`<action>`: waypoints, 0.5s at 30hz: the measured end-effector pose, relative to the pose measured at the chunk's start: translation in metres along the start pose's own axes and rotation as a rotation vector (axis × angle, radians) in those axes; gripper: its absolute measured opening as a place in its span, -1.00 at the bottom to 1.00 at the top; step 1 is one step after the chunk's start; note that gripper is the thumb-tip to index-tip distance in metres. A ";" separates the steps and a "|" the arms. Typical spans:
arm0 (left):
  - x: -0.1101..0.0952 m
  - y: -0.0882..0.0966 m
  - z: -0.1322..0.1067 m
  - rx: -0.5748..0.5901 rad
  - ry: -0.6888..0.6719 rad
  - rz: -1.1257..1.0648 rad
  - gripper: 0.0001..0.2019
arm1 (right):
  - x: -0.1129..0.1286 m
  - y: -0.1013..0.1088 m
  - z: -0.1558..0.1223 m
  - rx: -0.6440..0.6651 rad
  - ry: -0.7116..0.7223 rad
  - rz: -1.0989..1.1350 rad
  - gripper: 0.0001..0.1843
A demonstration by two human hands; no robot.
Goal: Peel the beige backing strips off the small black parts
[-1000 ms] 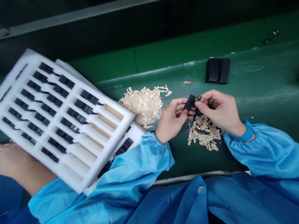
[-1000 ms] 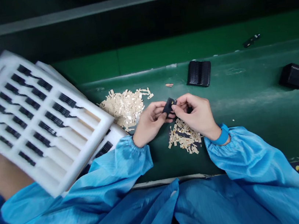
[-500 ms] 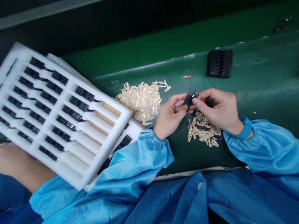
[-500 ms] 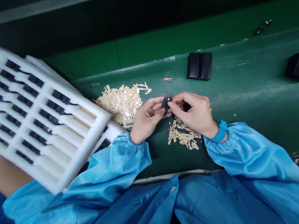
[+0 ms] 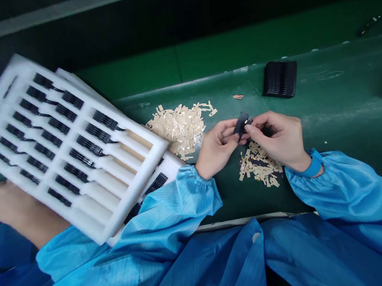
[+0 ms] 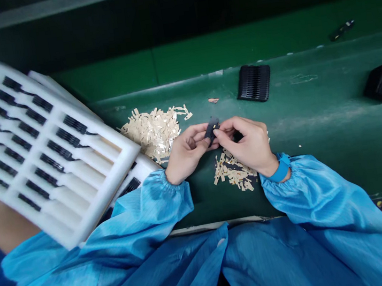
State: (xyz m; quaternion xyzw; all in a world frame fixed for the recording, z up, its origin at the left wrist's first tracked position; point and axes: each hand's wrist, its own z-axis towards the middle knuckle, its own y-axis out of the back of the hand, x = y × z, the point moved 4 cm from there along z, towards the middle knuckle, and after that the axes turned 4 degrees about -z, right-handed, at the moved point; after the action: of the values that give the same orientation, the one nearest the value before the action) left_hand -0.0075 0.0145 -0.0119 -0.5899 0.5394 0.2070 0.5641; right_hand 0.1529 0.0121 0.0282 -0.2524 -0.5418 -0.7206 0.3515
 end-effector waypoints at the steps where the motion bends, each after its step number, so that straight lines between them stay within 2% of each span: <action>1: 0.000 0.000 0.000 0.001 -0.001 0.000 -0.72 | 0.000 0.000 0.000 0.001 0.000 0.003 -0.90; 15: -0.001 -0.002 -0.001 -0.003 -0.012 0.020 -0.75 | 0.001 -0.002 0.000 -0.007 0.001 0.040 -0.93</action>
State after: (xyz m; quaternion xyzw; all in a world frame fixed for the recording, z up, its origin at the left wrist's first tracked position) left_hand -0.0062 0.0136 -0.0098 -0.5843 0.5414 0.2169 0.5642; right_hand 0.1511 0.0125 0.0276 -0.2642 -0.5340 -0.7153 0.3652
